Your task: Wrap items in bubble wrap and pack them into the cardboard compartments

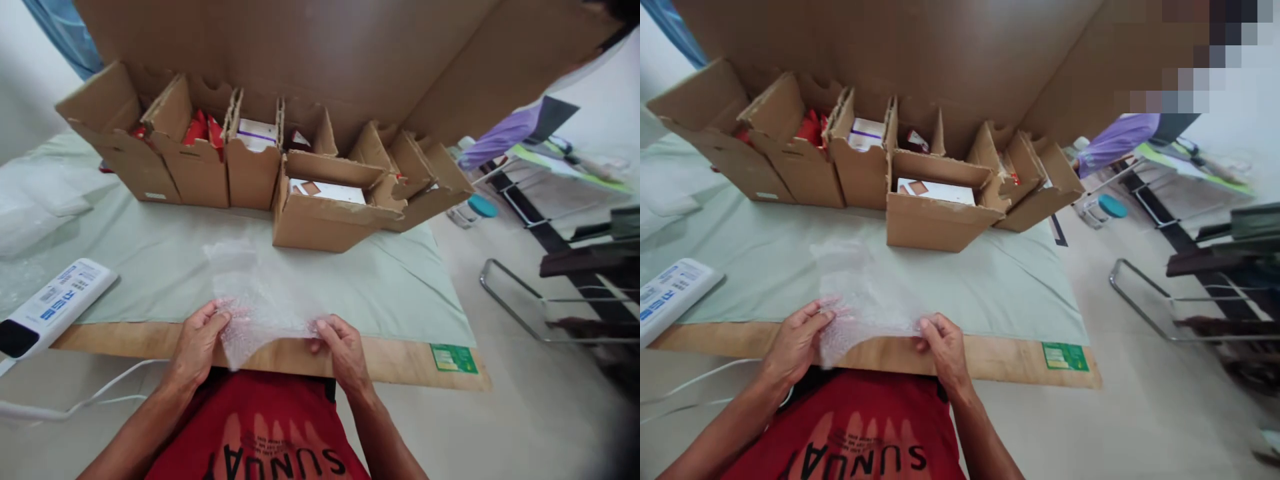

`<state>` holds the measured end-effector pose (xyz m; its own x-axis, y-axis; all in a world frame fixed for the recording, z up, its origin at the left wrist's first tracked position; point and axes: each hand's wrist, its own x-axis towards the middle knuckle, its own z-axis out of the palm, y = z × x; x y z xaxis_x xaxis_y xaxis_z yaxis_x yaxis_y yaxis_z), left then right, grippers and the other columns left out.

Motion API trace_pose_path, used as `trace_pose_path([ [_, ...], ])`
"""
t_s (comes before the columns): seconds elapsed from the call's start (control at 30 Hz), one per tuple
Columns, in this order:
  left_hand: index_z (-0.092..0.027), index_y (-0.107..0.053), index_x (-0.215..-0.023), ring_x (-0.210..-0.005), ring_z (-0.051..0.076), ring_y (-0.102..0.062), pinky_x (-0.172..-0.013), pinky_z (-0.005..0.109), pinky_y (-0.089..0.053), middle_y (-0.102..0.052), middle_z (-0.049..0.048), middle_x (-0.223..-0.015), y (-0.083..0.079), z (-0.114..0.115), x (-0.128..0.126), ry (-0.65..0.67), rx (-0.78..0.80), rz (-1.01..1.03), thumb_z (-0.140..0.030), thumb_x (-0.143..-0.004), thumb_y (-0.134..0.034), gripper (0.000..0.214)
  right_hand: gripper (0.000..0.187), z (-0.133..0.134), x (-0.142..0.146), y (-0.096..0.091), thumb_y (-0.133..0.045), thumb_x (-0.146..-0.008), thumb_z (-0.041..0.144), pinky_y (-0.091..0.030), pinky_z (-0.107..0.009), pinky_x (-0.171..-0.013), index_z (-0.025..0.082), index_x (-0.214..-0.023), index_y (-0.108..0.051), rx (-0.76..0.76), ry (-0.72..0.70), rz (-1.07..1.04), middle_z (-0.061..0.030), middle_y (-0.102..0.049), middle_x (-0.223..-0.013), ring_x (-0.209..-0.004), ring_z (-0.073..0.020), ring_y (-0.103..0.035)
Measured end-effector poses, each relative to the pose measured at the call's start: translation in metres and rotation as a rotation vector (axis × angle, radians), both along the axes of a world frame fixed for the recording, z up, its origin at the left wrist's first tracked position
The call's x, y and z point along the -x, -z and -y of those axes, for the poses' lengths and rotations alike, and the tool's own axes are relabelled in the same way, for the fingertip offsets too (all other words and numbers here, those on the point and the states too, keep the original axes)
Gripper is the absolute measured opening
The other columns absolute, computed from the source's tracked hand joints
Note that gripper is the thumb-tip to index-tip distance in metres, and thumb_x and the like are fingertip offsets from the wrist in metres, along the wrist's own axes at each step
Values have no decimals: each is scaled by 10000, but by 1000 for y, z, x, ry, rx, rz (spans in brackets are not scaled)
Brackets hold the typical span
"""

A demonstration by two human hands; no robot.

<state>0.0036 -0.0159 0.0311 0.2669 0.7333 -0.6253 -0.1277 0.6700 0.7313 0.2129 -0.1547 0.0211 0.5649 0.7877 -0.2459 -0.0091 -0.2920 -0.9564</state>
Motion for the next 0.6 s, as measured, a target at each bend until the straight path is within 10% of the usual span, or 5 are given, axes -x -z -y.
trace_pose_path([
  [0.23, -152, -624, -1211, -745, 217, -730, -699, 285, -539, -791, 47, -816, -11, 9, -5, 308, -44, -152, -455, -595, -823, 715, 309, 40, -31, -10, -631, -887, 496, -488, -273, -583, 198, -812, -655, 106, 72, 245, -30, -681, -696, -616, -166, -610],
  [0.43, -171, -593, -1251, -697, 236, -720, -645, 342, -573, -772, 42, -820, -9, 22, -5, 298, 70, -130, -459, -548, -884, 814, 452, 15, -35, 5, -658, -860, 365, -561, -326, -739, 181, -1273, -654, 164, -104, 582, -64, -762, -960, -789, -206, -694],
  [0.6, -159, -696, -947, -774, 223, -724, -694, 338, -594, -756, 65, -856, 10, 54, -17, 307, 137, -25, -483, -608, -911, 516, 385, -22, -61, 5, -549, -930, 169, -540, -365, -899, 199, -1293, -674, 87, -331, 845, -71, -781, -1028, -939, -219, -708],
])
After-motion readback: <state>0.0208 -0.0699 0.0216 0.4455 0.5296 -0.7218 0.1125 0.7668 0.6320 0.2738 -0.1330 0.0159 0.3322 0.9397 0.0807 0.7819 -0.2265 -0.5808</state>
